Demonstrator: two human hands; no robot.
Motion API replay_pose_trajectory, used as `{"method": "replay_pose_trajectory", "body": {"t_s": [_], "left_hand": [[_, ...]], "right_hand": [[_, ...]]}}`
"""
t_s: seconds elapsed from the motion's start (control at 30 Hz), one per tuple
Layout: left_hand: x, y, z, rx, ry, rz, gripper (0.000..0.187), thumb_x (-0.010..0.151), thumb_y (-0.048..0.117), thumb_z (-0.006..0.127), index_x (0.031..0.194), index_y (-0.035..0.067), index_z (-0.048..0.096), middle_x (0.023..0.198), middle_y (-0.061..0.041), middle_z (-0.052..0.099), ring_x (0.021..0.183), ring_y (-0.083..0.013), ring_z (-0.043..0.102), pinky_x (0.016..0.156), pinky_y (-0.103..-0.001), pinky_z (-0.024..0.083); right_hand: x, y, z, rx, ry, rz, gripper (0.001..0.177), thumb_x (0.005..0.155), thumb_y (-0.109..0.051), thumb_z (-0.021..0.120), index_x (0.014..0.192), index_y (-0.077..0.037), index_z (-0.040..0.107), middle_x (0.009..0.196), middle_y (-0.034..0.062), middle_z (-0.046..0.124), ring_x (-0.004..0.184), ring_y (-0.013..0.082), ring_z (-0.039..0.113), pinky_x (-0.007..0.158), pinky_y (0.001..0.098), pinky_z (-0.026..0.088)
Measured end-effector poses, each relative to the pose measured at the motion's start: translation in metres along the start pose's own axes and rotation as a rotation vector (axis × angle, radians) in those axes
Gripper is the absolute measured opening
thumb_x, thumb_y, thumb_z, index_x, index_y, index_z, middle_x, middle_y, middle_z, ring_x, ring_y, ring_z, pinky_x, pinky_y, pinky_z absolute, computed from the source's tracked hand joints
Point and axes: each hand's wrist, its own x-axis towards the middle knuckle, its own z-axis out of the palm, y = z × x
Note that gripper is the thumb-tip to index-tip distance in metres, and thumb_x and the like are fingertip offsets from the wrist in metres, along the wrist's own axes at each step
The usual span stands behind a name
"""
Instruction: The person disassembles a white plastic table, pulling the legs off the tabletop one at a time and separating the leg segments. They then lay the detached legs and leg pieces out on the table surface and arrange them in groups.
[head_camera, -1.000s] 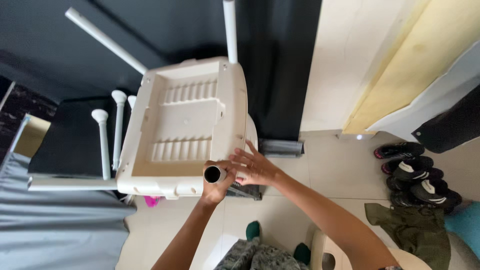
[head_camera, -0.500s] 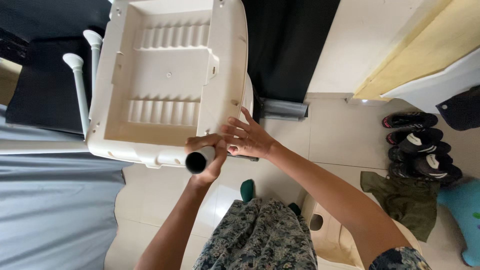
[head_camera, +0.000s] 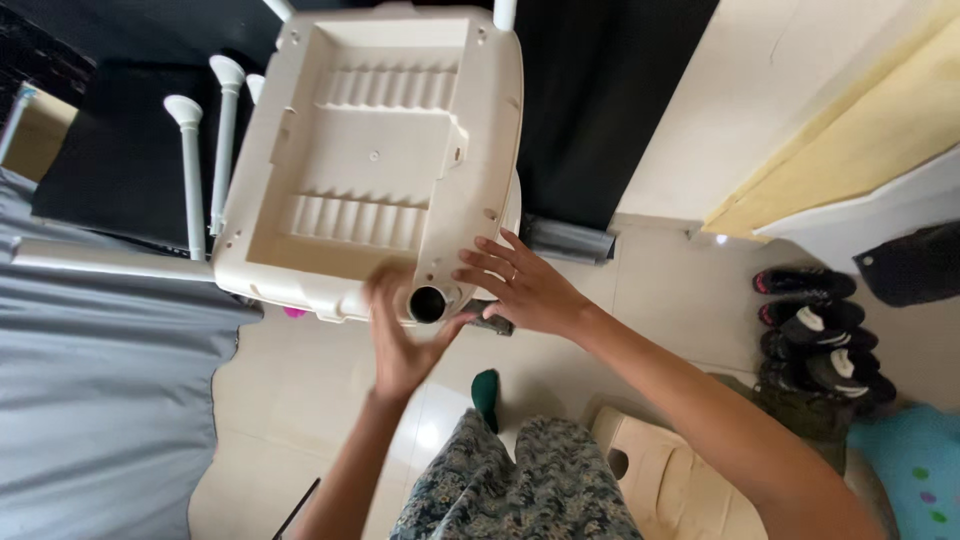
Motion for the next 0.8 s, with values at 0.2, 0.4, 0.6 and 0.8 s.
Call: {"method": "replay_pose_trajectory", "body": {"t_s": [0.2, 0.4, 0.6, 0.8], "left_hand": [[-0.060, -0.014, 0.058, 0.596, 0.232, -0.076, 0.115, 0.078, 0.057, 0.083, 0.156, -0.001, 0.020, 0.153, -0.024, 0.032, 0.148, -0.0412, 0.025, 0.119, -0.065, 0.028], [-0.090, 0.000, 0.103, 0.141, 0.411, -0.539, 0.128, 0.069, 0.033, 0.093, 0.159, -0.001, 0.009, 0.161, -0.028, 0.017, 0.153, -0.0463, 0.016, 0.122, -0.056, 0.029], [-0.052, -0.003, 0.122, -0.116, 0.646, -0.604, 0.127, 0.070, 0.020, 0.093, 0.158, -0.003, 0.005, 0.165, -0.030, 0.014, 0.152, -0.0442, 0.023, 0.124, -0.056, 0.031], [-0.083, -0.020, 0.105, 0.391, 0.528, -0.448, 0.119, 0.069, 0.039, 0.096, 0.155, 0.008, 0.020, 0.158, -0.023, 0.024, 0.149, -0.0425, 0.023, 0.120, -0.056, 0.031]], "right_hand": [[0.039, -0.028, -0.074, 0.236, -0.026, 0.038, 0.083, 0.066, -0.042, 0.089, 0.140, -0.020, 0.057, 0.147, -0.0004, 0.053, 0.144, 0.0227, 0.042, 0.124, 0.0424, 0.034], [0.087, -0.059, -0.097, 1.008, -0.142, 0.305, 0.026, 0.085, -0.030, 0.083, 0.092, -0.009, 0.069, 0.094, 0.0017, 0.072, 0.096, 0.0141, 0.067, 0.092, 0.0319, 0.053], [0.097, -0.065, -0.072, 1.104, -0.173, 0.557, 0.029, 0.090, -0.025, 0.074, 0.072, -0.005, 0.062, 0.062, -0.0037, 0.056, 0.060, 0.0056, 0.053, 0.055, 0.0291, 0.047], [0.088, -0.060, -0.045, 1.132, -0.012, 0.399, 0.039, 0.099, -0.020, 0.069, 0.069, -0.004, 0.050, 0.067, -0.0052, 0.051, 0.066, 0.0047, 0.045, 0.061, 0.0264, 0.039]]}}
